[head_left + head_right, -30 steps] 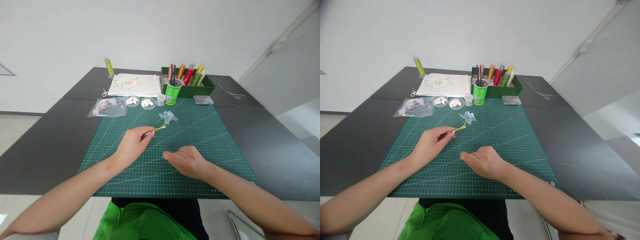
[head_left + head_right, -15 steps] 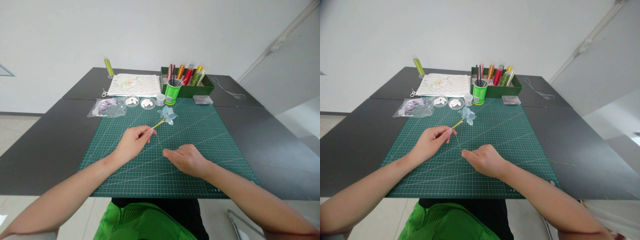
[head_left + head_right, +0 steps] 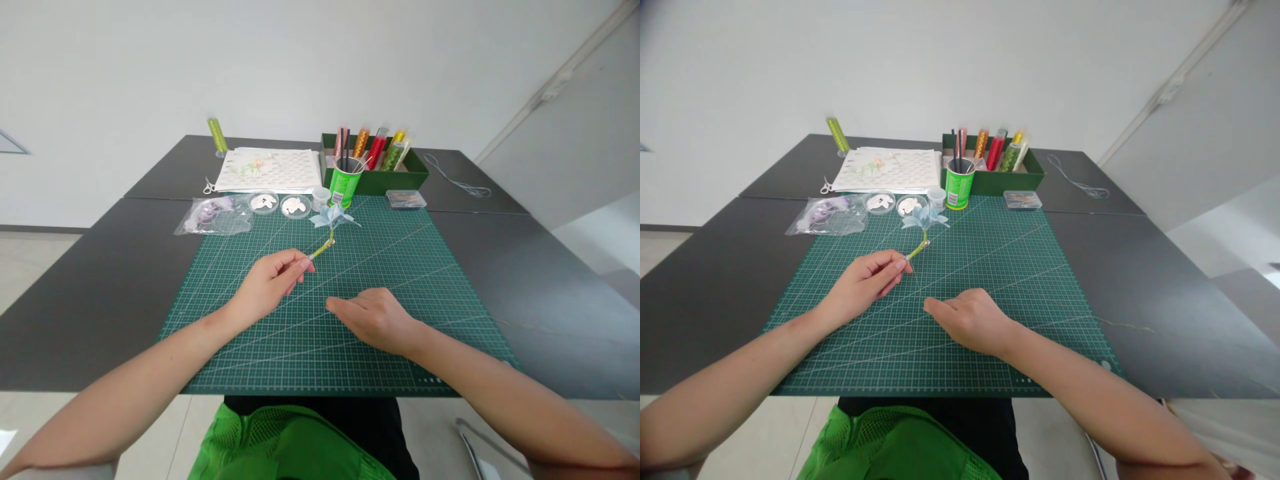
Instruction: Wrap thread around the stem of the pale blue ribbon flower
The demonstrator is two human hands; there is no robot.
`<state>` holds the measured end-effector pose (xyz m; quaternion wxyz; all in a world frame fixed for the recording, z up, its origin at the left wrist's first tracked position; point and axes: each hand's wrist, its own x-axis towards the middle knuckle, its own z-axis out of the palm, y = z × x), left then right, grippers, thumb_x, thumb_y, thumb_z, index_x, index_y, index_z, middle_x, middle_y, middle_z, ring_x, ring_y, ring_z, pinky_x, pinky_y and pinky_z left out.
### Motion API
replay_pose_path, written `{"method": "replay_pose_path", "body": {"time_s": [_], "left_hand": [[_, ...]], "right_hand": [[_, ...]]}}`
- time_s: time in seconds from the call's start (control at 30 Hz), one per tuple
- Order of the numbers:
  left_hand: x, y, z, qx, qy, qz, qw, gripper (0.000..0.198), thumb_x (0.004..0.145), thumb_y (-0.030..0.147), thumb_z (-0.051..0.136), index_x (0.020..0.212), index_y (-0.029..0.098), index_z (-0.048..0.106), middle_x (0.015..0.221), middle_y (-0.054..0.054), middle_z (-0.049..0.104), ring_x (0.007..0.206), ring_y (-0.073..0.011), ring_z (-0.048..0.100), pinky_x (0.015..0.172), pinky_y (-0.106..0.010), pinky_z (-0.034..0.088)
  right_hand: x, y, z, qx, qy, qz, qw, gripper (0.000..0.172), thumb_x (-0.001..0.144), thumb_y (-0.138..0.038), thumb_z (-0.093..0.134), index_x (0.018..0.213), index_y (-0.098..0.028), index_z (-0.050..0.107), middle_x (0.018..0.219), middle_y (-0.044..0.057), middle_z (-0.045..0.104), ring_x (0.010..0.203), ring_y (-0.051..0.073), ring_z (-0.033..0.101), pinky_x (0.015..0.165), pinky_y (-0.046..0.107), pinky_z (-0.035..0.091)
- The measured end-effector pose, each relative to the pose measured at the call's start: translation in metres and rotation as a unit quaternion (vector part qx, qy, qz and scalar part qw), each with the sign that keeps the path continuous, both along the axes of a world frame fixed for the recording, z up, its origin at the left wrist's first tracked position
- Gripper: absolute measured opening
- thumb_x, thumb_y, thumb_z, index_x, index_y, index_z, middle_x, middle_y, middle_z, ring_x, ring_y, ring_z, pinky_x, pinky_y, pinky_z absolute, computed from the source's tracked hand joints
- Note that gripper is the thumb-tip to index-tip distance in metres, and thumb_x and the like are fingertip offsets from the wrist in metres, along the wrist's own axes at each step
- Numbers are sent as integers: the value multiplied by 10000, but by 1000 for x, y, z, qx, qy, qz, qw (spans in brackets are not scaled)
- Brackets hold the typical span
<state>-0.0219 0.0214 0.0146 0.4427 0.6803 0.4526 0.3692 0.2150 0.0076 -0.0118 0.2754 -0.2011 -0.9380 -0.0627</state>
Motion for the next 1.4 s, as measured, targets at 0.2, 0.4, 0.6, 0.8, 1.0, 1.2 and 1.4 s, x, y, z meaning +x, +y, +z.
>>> {"method": "replay_pose_path", "body": {"time_s": [0.2, 0.4, 0.6, 0.8, 1.0, 1.2, 1.4], "left_hand": [[-1, 3, 0, 15, 8, 26, 1000, 282, 940, 386, 572, 787, 189, 705, 680, -8, 685, 649, -147, 609, 527, -231, 427], [-4, 6, -5, 32, 34, 49, 998, 260, 918, 365, 603, 799, 195, 761, 684, -8, 743, 594, -152, 636, 512, -240, 436], [-1, 4, -9, 16, 165, 67, 984, 279, 901, 395, 611, 821, 211, 805, 668, 6, 746, 476, -126, 554, 455, -238, 343], [10, -7, 1, -63, 263, -36, 962, 285, 910, 372, 584, 831, 225, 815, 636, 20, 700, 514, -113, 537, 478, -230, 308], [19, -26, 9, -63, 295, -171, 938, 281, 926, 331, 572, 800, 235, 804, 568, 35, 630, 465, -98, 446, 471, -234, 275], [20, -33, 8, 17, 305, -204, 930, 291, 941, 279, 562, 755, 236, 781, 585, 37, 641, 496, -98, 485, 521, -240, 297], [16, -31, 13, 47, 262, -183, 946, 248, 934, 253, 590, 779, 243, 783, 691, 39, 716, 573, -97, 579, 533, -220, 349]], "right_hand": [[2, 1, 0, -3, -11, -4, 1000, 208, 975, -55, 426, 1000, -139, 614, 516, -86, 547, 410, 71, 433, 432, 249, 263], [1, 0, 5, -8, 1, 5, 1000, 207, 985, -83, 448, 924, -154, 632, 546, -68, 615, 404, 71, 437, 428, 253, 274], [8, -5, 29, -181, 116, 97, 972, 138, 991, -159, 559, 981, -139, 695, 629, -22, 701, 450, 61, 540, 456, 219, 368], [26, -3, 57, -270, 220, 85, 934, 173, 961, -204, 650, 1074, -226, 779, 703, -7, 768, 505, 69, 635, 475, 174, 449], [25, 11, 49, -273, 254, -13, 928, 214, 930, -192, 676, 1085, -281, 791, 962, -14, 801, 716, 125, 767, 575, 170, 595], [20, 32, 25, -318, 238, -77, 914, 205, 936, -204, 650, 1076, -256, 791, 1063, -3, 780, 965, 185, 768, 831, 271, 653], [21, 46, 7, -341, 221, -108, 907, 199, 938, -241, 645, 1067, -231, 796, 1073, 17, 777, 1004, 213, 759, 889, 318, 641]]}}
